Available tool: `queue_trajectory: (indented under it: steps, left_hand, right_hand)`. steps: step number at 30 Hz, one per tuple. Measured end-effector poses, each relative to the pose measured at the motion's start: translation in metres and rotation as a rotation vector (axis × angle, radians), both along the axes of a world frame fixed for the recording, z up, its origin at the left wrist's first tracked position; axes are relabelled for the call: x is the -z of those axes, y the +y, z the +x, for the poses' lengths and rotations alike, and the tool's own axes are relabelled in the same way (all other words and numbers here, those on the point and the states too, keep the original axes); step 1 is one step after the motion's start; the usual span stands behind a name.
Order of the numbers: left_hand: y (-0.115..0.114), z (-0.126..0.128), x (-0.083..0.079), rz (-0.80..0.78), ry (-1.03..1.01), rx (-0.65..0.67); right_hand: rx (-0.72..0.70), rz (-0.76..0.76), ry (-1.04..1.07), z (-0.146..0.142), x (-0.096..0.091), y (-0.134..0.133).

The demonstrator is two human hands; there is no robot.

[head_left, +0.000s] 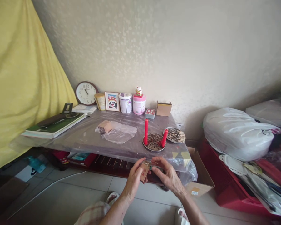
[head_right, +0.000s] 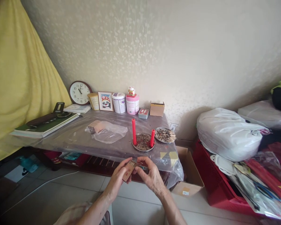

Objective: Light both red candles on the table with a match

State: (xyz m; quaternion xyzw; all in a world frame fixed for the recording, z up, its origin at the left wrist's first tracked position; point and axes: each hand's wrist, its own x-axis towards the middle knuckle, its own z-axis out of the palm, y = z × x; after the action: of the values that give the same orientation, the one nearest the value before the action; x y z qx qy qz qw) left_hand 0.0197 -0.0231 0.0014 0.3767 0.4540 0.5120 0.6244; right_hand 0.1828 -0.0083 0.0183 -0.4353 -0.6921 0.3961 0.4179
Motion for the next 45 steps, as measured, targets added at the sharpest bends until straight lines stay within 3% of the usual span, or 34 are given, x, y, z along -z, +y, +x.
queue_trajectory:
  steps: [6,10,15,20,33,45]
  left_hand:
    - [-0.003,-0.006,-0.007,0.074,0.059,-0.083]
    - [-0.001,-0.006,0.001,0.154,0.115,-0.095]
    - [0.002,-0.005,0.012,0.170,0.142,-0.072]
    - [0.002,-0.005,0.012,0.180,0.154,-0.079]
    - [-0.006,-0.002,-0.008,0.143,0.130,-0.076]
    - [-0.006,0.001,-0.012,0.155,0.108,-0.049]
  right_hand:
    - [-0.003,0.216,-0.214,-0.013,0.010,-0.012]
    - [0.048,0.281,-0.290,-0.019,0.018,-0.014]
    - [0.097,0.321,-0.360,-0.021,0.023,-0.014]
    - [0.094,0.337,-0.394,-0.020,0.026,-0.014]
    - [0.075,0.449,-0.377,-0.023,0.020,-0.019]
    - [0.046,0.467,-0.351,-0.023,0.012,-0.020]
